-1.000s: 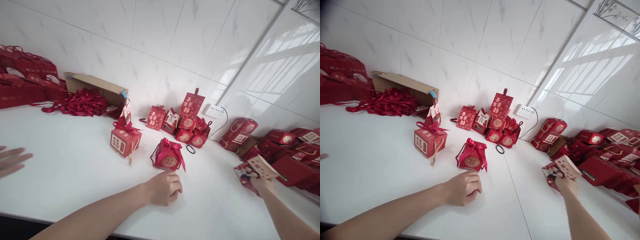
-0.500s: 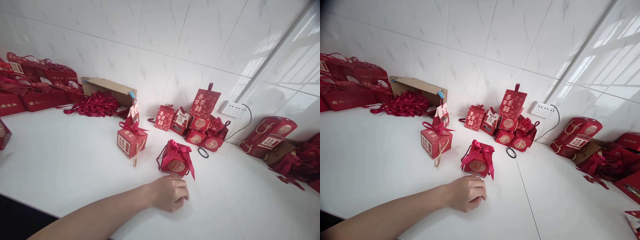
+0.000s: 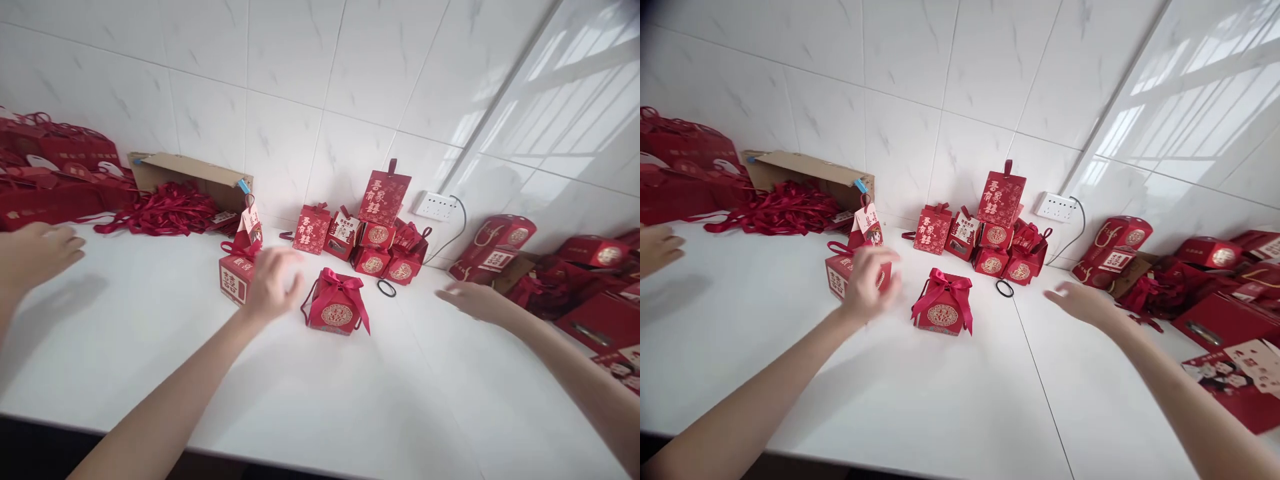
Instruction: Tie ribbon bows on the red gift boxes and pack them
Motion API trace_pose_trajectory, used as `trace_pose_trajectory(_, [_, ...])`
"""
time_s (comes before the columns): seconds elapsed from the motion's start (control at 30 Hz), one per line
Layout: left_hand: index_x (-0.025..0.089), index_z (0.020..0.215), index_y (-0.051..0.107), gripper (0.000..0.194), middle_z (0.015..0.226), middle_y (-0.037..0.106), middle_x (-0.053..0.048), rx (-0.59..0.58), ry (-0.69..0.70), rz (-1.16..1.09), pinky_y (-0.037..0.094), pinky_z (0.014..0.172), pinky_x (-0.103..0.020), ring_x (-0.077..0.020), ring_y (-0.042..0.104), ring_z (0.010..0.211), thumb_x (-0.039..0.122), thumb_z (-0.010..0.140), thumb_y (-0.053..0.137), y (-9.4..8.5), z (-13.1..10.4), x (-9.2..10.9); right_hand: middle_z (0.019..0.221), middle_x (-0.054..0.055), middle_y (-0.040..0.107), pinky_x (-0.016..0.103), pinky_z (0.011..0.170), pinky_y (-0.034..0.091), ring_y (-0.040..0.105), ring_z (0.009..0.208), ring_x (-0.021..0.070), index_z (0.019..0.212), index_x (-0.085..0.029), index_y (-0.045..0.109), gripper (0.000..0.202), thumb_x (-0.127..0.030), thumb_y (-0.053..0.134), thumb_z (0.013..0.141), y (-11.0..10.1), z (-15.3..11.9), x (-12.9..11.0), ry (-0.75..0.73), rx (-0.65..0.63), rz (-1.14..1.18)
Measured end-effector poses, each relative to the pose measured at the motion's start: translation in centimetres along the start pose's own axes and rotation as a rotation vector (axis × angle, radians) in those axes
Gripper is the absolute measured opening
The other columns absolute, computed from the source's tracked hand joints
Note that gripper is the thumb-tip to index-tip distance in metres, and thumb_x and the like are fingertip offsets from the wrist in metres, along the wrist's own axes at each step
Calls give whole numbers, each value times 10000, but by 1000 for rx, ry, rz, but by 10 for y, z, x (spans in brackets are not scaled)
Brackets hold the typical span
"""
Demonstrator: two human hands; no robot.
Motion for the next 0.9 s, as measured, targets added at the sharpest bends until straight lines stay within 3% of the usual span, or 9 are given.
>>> trace_pose_trajectory(0.07, [174,965,530,222,1001,584,-112,-12,-199,225,373,879,-422,-269,522,991,161,743,530,-5,2,-36,1059,153,650,399,830,469,622,968,287,1000,-195,662,423,-541,554,782,28,-6,-38,-143,-358,35])
trace_pose_trajectory(0.13, [168,1014,520,285,1089,552,-127,10,-376,309,327,937,-452,-296,482,1075,202,732,548,-11,-2,-64,1353,146,466,446,951,409,482,1192,340,1299,-229,475,754,-531,695,645,48,-15,-84,-342,-531,113])
trace_pose_trajectory(0.23, [195,1072,471,324,1173,513,-108,174,-758,201,245,1023,-465,-278,432,1166,244,755,516,-24,-20,-100,1489,127,240,480,989,379,317,1310,375,1437,-273,220,1161,-450,823,460,69,-25,-131,-471,-639,246])
trace_pose_trajectory(0.37, [211,1094,422,313,1226,477,-118,293,-1181,-3,178,1057,-537,-288,435,1185,357,817,434,-23,-50,-129,1397,156,370,455,930,436,443,1213,332,1454,-258,101,1182,-363,804,510,88,-33,-148,-461,-663,406])
trace_pose_trajectory(0.5, [219,1157,411,463,1287,437,-121,149,-1171,-98,226,1071,-502,-303,401,1234,419,758,537,0,-61,-128,1313,131,426,430,900,461,524,1097,271,1434,-258,108,1038,-325,737,611,101,-41,-142,-457,-550,596])
trace_pose_trajectory(0.63, [199,1237,414,616,1339,437,-117,-96,-1054,-250,288,1073,-400,-270,375,1282,396,696,632,38,-67,-105,1345,117,359,419,994,389,454,1180,247,1406,-243,140,941,-342,696,653,109,-47,-128,-411,-382,729])
trace_pose_trajectory(0.73, [215,1259,422,568,1300,488,-99,-289,-1005,-325,345,1032,-370,-244,426,1250,415,751,581,61,-69,-89,1366,121,321,410,987,393,427,1201,248,1389,-241,178,905,-339,695,653,110,-53,-124,-455,-342,745])
trace_pose_trajectory(0.8, [206,1193,481,492,1203,537,-104,-350,-1009,-296,376,993,-372,-253,477,1190,376,745,589,67,-71,-86,1363,117,323,416,971,405,423,1199,252,1374,-248,213,882,-328,702,644,107,-56,-124,-500,-337,744])
trace_pose_trajectory(0.9, [184,1028,534,372,973,555,-82,-321,-1053,-219,431,889,-377,-256,565,1000,282,682,629,62,-72,-89,1336,107,359,439,959,410,462,1149,248,1360,-270,235,867,-319,711,637,105,-61,-124,-522,-364,760])
Point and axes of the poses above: each hand's wrist, its own z-axis towards the middle knuckle, its own y-axis out of the palm, x = y × z, the point moved 6 cm from there along z, towards the middle knuckle
